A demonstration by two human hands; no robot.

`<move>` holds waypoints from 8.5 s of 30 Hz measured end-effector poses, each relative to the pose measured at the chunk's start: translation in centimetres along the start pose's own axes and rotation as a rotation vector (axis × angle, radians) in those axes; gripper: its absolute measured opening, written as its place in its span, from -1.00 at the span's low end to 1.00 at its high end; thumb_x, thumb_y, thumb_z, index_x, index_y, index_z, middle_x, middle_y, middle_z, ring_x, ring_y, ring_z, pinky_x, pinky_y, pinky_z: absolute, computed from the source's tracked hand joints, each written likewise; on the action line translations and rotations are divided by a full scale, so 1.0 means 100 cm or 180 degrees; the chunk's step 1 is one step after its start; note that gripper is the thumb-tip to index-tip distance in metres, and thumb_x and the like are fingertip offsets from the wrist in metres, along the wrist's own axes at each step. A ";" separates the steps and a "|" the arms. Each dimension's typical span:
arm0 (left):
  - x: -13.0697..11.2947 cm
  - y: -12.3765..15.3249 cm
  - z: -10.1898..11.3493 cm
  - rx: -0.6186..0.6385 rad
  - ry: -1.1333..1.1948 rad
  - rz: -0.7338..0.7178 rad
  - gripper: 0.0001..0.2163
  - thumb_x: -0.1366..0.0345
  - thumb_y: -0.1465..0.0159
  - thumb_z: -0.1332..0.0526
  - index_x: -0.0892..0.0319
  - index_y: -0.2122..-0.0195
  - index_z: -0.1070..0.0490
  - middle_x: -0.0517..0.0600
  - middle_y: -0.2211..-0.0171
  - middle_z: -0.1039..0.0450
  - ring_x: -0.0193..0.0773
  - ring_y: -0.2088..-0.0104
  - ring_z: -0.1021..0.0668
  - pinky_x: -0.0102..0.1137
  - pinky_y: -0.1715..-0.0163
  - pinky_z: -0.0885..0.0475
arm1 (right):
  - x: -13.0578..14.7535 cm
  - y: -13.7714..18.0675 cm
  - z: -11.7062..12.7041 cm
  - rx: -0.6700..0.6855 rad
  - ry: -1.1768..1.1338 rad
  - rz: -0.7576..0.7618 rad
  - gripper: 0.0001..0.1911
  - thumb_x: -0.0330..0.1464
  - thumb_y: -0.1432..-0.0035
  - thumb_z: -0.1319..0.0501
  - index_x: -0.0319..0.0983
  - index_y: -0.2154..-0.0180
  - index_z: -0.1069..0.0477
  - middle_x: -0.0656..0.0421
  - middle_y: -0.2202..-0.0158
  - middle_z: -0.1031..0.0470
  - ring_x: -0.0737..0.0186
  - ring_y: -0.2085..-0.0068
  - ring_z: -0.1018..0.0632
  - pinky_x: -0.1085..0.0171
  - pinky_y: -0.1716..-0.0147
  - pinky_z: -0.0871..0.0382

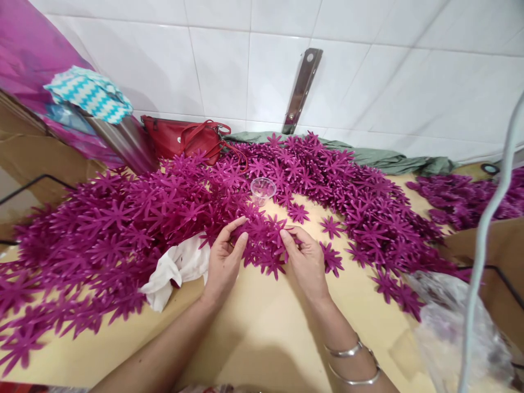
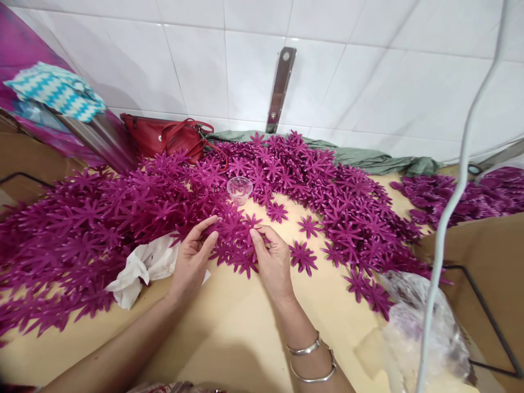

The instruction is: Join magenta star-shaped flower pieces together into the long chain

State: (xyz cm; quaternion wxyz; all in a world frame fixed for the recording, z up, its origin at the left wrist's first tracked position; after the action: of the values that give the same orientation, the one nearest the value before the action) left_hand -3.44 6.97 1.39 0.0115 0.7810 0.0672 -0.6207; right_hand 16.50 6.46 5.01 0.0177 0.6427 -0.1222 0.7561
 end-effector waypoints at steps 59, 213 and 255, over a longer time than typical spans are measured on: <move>-0.017 0.008 -0.015 0.0482 -0.0703 -0.0460 -0.70 0.12 -0.35 -0.34 0.07 -0.06 -0.59 0.07 0.05 -0.57 -0.11 0.02 -0.59 -0.32 -0.02 -0.47 | -0.029 0.013 -0.044 0.1073 -0.1474 -0.0871 -0.76 -0.17 -0.16 -0.45 -0.14 0.19 -0.58 0.23 0.36 -0.61 0.29 0.36 -0.56 0.28 0.28 -0.50; 0.004 0.010 -0.032 0.0683 0.0195 0.0566 -0.69 0.06 -0.17 -0.48 0.18 0.30 -0.52 -0.10 0.41 -0.47 -0.38 0.41 -0.45 -0.46 0.35 -0.38 | 0.001 0.018 -0.032 0.0619 -0.0057 0.0136 -0.81 -0.20 -0.42 -0.16 -0.15 0.24 -0.32 0.32 0.46 -0.27 0.32 0.47 -0.30 0.29 0.44 -0.24; 0.015 0.013 -0.039 0.0871 0.0392 0.0840 -0.65 0.03 -0.13 -0.51 0.19 0.32 -0.51 -0.07 0.44 -0.55 -0.35 0.42 -0.54 -0.45 0.34 -0.45 | -0.008 0.011 -0.019 0.0331 -0.0382 -0.0150 -0.76 -0.17 -0.34 -0.28 -0.17 0.32 -0.42 0.27 0.44 -0.44 0.29 0.41 -0.43 0.29 0.39 -0.35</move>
State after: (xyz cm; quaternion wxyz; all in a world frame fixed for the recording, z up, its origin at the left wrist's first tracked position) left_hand 0.80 6.17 0.76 -0.0177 0.8138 -0.1202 -0.5682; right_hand 14.59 5.94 3.80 -0.0052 0.6896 -0.0684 0.7209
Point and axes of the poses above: each hand's wrist, its own y-axis away from the middle knuckle, its own z-axis out of the back of the hand, x = y × z, the point moved 10 cm from there along -y, towards the middle knuckle
